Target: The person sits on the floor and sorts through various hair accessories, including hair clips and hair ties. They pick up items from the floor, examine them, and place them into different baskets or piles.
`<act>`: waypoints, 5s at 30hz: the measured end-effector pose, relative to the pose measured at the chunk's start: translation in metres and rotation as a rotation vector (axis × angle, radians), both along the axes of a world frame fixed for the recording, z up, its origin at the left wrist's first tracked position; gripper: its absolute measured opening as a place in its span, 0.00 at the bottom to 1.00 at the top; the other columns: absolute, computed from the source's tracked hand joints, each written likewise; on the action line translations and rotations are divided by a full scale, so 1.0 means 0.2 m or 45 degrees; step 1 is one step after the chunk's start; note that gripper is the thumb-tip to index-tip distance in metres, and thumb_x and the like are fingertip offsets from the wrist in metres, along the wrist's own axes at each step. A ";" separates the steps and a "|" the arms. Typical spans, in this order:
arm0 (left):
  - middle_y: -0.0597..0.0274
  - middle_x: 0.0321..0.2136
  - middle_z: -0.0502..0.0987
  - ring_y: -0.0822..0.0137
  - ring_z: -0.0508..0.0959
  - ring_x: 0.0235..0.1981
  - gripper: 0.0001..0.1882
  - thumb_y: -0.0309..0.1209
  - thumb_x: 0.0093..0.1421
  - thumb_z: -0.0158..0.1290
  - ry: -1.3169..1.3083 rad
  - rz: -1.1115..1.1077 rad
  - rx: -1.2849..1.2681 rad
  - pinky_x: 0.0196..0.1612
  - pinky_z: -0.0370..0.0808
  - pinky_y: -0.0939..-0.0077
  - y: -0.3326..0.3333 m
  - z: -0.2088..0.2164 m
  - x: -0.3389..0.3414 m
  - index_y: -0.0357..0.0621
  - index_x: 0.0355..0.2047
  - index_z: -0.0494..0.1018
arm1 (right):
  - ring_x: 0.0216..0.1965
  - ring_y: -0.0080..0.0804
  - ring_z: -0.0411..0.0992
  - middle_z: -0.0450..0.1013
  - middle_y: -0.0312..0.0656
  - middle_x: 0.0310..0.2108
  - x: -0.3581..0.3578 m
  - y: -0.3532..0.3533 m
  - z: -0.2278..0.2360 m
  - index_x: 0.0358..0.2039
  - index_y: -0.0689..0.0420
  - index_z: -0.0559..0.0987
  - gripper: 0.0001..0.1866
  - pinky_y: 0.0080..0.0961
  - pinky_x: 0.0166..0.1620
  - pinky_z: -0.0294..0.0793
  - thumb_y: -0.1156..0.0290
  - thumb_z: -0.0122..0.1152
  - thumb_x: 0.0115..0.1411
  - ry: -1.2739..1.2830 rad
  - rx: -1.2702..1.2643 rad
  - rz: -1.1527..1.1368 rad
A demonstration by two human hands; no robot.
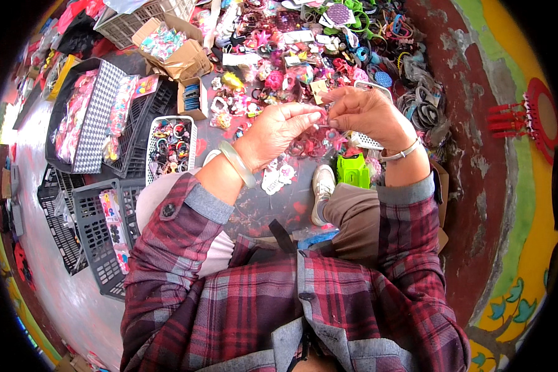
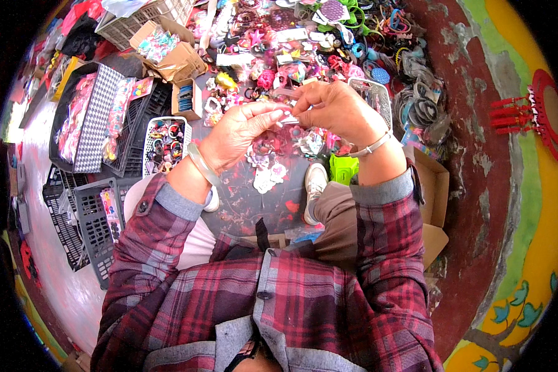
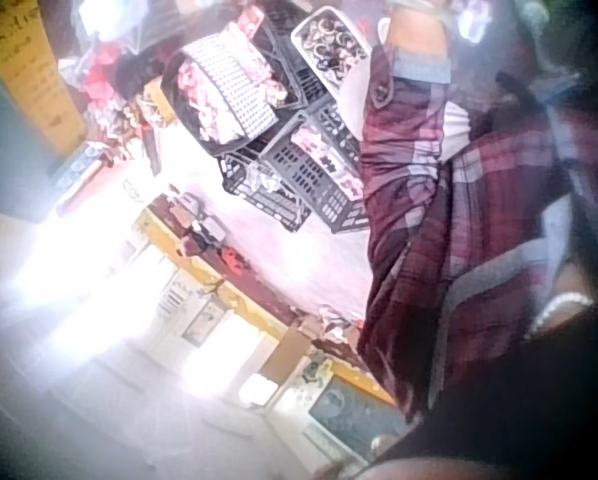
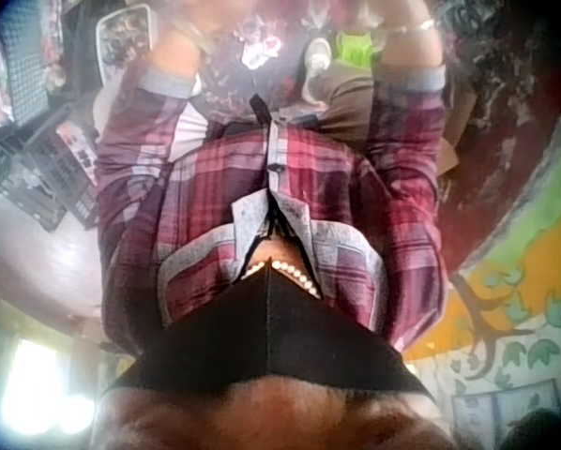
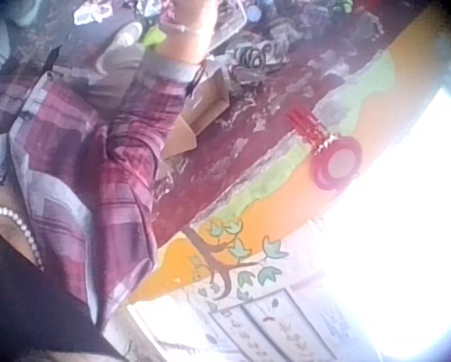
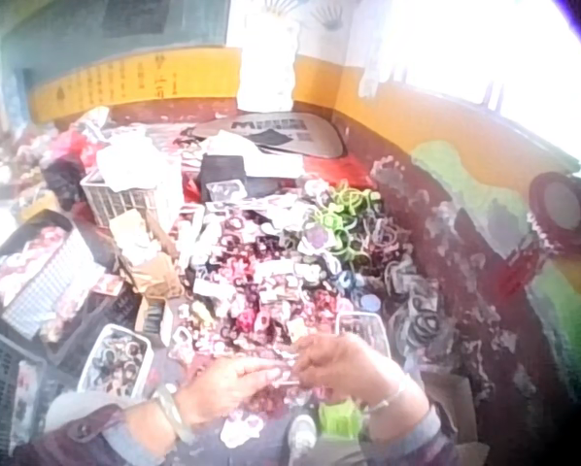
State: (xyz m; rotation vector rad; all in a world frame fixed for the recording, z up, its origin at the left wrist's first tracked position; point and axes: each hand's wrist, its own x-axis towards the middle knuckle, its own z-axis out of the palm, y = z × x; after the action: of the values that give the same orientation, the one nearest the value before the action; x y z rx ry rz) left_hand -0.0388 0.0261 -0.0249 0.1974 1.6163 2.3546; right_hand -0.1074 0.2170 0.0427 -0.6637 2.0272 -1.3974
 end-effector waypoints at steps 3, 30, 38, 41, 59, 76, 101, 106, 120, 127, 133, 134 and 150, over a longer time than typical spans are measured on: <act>0.64 0.36 0.74 0.77 0.74 0.36 0.14 0.33 0.61 0.46 -0.017 0.006 -0.060 0.39 0.72 0.82 -0.01 0.01 0.00 0.36 0.44 0.70 | 0.37 0.25 0.69 0.72 0.42 0.37 -0.01 0.00 -0.02 0.28 0.64 0.78 0.07 0.20 0.39 0.68 0.73 0.60 0.51 0.051 0.039 0.078; 0.59 0.35 0.74 0.69 0.74 0.36 0.13 0.36 0.62 0.43 -0.209 0.433 0.609 0.41 0.72 0.73 -0.04 0.15 -0.03 0.39 0.40 0.69 | 0.28 0.16 0.69 0.75 0.32 0.29 0.07 -0.23 -0.07 0.34 0.59 0.79 0.10 0.13 0.32 0.65 0.70 0.62 0.51 -0.542 -0.668 -0.695; 0.62 0.36 0.73 0.70 0.74 0.37 0.13 0.20 0.54 0.50 -0.187 0.262 0.401 0.42 0.71 0.76 -0.07 0.14 -0.05 0.39 0.42 0.68 | 0.28 0.15 0.70 0.76 0.34 0.31 0.04 -0.28 -0.08 0.34 0.57 0.78 0.08 0.12 0.31 0.63 0.73 0.61 0.51 -0.387 -0.618 -0.647; 0.61 0.36 0.73 0.70 0.75 0.36 0.13 0.18 0.53 0.50 -0.215 0.285 0.418 0.41 0.72 0.76 -0.08 0.12 -0.05 0.39 0.41 0.68 | 0.28 0.15 0.69 0.75 0.33 0.29 0.03 -0.30 -0.06 0.33 0.58 0.78 0.07 0.12 0.31 0.64 0.74 0.61 0.51 -0.374 -0.605 -0.641; 0.67 0.32 0.74 0.78 0.73 0.33 0.10 0.31 0.60 0.48 -0.056 0.498 0.218 0.35 0.71 0.82 -0.10 0.18 -0.04 0.40 0.39 0.71 | 0.28 0.20 0.72 0.76 0.39 0.28 0.08 -0.30 0.01 0.32 0.63 0.79 0.06 0.15 0.34 0.71 0.76 0.59 0.52 -0.105 -0.626 -0.666; 0.64 0.36 0.74 0.75 0.75 0.33 0.12 0.33 0.61 0.46 -0.330 0.315 0.306 0.30 0.75 0.82 -0.24 0.24 -0.05 0.42 0.43 0.69 | 0.27 0.15 0.69 0.75 0.35 0.26 0.05 -0.36 -0.06 0.31 0.63 0.79 0.07 0.10 0.31 0.67 0.78 0.63 0.49 0.109 -0.660 -0.767; 0.54 0.39 0.72 0.65 0.75 0.40 0.14 0.31 0.63 0.40 -0.155 0.370 0.343 0.42 0.75 0.76 -0.12 0.15 -0.08 0.33 0.42 0.66 | 0.31 0.35 0.70 0.72 0.40 0.28 0.08 -0.32 0.03 0.30 0.57 0.78 0.07 0.26 0.36 0.69 0.78 0.59 0.48 1.527 -0.131 -0.733; 0.59 0.40 0.71 0.68 0.75 0.38 0.14 0.27 0.64 0.36 0.083 0.312 0.175 0.40 0.75 0.78 -0.07 0.13 -0.05 0.34 0.47 0.64 | 0.29 0.37 0.69 0.71 0.37 0.26 0.09 -0.38 -0.04 0.27 0.55 0.77 0.07 0.29 0.33 0.68 0.76 0.57 0.45 1.629 0.052 -0.465; 0.45 0.26 0.73 0.46 0.74 0.30 0.09 0.23 0.53 0.43 0.638 0.536 -0.892 0.30 0.71 0.61 -0.06 0.09 -0.05 0.40 0.33 0.71 | 0.28 0.34 0.67 0.67 0.35 0.25 0.10 -0.33 -0.04 0.24 0.53 0.73 0.07 0.29 0.34 0.67 0.74 0.57 0.40 1.828 0.437 -0.097; 0.52 0.29 0.76 0.63 0.75 0.30 0.11 0.22 0.57 0.43 0.593 0.458 -0.855 0.33 0.72 0.73 -0.07 0.09 -0.05 0.37 0.39 0.70 | 0.26 0.34 0.66 0.64 0.36 0.20 0.06 -0.34 -0.05 0.16 0.53 0.68 0.07 0.29 0.30 0.66 0.74 0.58 0.37 1.815 0.205 -0.294; 0.59 0.34 0.76 0.72 0.75 0.35 0.11 0.25 0.62 0.41 0.451 0.382 -0.758 0.38 0.73 0.79 -0.08 0.08 -0.06 0.34 0.41 0.69 | 0.24 0.36 0.68 0.69 0.39 0.19 0.02 -0.32 -0.05 0.17 0.55 0.73 0.05 0.28 0.29 0.68 0.78 0.59 0.38 1.484 -0.041 -0.552; 0.58 0.36 0.75 0.72 0.75 0.37 0.11 0.26 0.62 0.40 0.422 0.364 -0.763 0.39 0.73 0.79 -0.09 0.09 -0.06 0.34 0.42 0.69 | 0.24 0.36 0.68 0.69 0.39 0.20 0.00 -0.30 -0.05 0.18 0.56 0.73 0.04 0.28 0.30 0.68 0.78 0.59 0.38 1.406 -0.058 -0.595; 0.46 0.40 0.72 0.59 0.74 0.43 0.13 0.31 0.63 0.39 -0.197 0.553 0.509 0.44 0.73 0.70 -0.35 0.20 -0.07 0.31 0.39 0.66 | 0.22 0.18 0.67 0.72 0.35 0.18 -0.14 0.14 -0.06 0.24 0.60 0.78 0.04 0.18 0.26 0.66 0.74 0.58 0.50 0.494 0.313 -0.465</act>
State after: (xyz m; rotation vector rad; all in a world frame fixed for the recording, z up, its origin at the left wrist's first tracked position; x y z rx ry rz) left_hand -0.0522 -0.0448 0.0159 -0.2821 1.1944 2.9188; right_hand -0.1356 0.2444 0.0306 -0.5006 2.6852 -1.2480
